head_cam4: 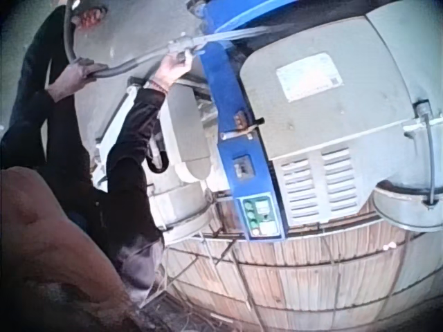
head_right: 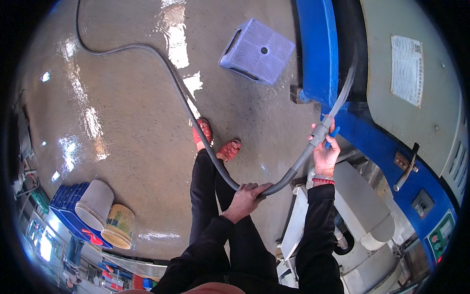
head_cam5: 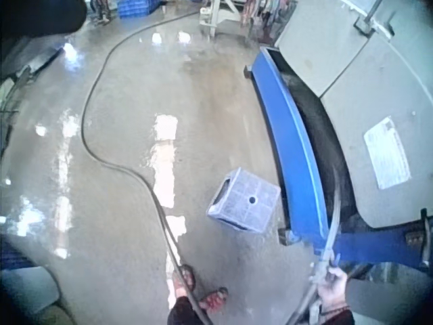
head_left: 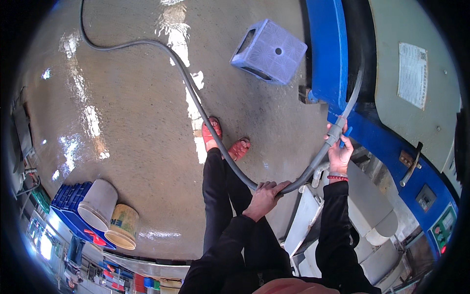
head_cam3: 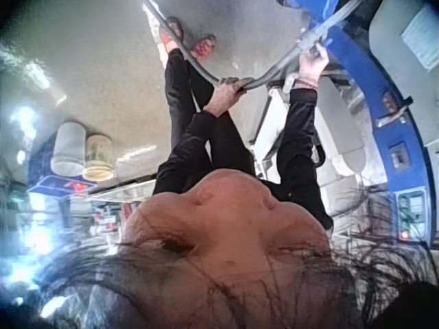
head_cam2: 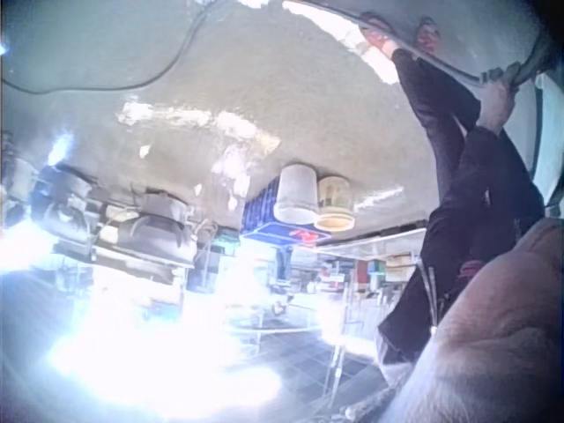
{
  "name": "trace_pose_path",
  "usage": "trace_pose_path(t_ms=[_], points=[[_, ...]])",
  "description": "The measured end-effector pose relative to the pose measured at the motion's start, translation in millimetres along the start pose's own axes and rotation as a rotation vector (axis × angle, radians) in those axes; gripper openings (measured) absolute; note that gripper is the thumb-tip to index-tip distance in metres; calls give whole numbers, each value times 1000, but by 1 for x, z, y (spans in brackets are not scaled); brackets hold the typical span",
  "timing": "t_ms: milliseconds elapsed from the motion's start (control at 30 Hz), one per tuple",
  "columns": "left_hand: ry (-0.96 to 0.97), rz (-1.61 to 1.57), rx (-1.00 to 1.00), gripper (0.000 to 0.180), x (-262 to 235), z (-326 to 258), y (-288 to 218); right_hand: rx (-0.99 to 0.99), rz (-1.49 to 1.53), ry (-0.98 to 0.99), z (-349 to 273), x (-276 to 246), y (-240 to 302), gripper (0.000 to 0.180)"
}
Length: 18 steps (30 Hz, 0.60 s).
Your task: The person uses a hose to spray water on the factory floor, moving around machinery and crates to clean different areas. They direct the water stream across the floor and toward equipment bases, then rinse a blue crate containing small items.
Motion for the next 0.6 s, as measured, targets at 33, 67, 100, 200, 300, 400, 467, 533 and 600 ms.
trace_pose_path(t_ms=[33, 67, 100, 200, 300, 400, 467, 533, 600], points=[[-23, 9, 32, 57, -1, 2, -2, -19, 22, -51, 0, -9, 2, 55], [-22, 19, 52, 59, -1, 6, -5, -28, 52, -23, 1, -12, 5, 54], [-56, 21, 92, 61, -3, 12, -8, -68, 89, -141, 2, -27, 10, 46], [-48, 69, 180, 64, -1, 30, -21, -100, 264, -226, 5, -52, 23, 41], [-86, 83, 205, 65, -6, 43, -31, -123, 211, -218, 10, -60, 38, 34], [-95, 72, 262, 68, -15, 53, -36, -182, 68, -304, 12, -57, 48, 31], [-68, -15, 290, 65, -21, 58, -31, -228, -19, -403, 9, -52, 51, 31], [-37, 13, 269, 59, -23, 64, -21, -221, -123, -379, 11, -37, 47, 29], [100, 10, 235, 52, -17, 65, -5, -196, -190, -320, 9, -23, 39, 25]])
Point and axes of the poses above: each hand's wrist, its own z-axis towards the middle knuckle, its own x-axis out of the palm, y = z × x, the point moved 7 cm from there along z, towards the middle knuckle
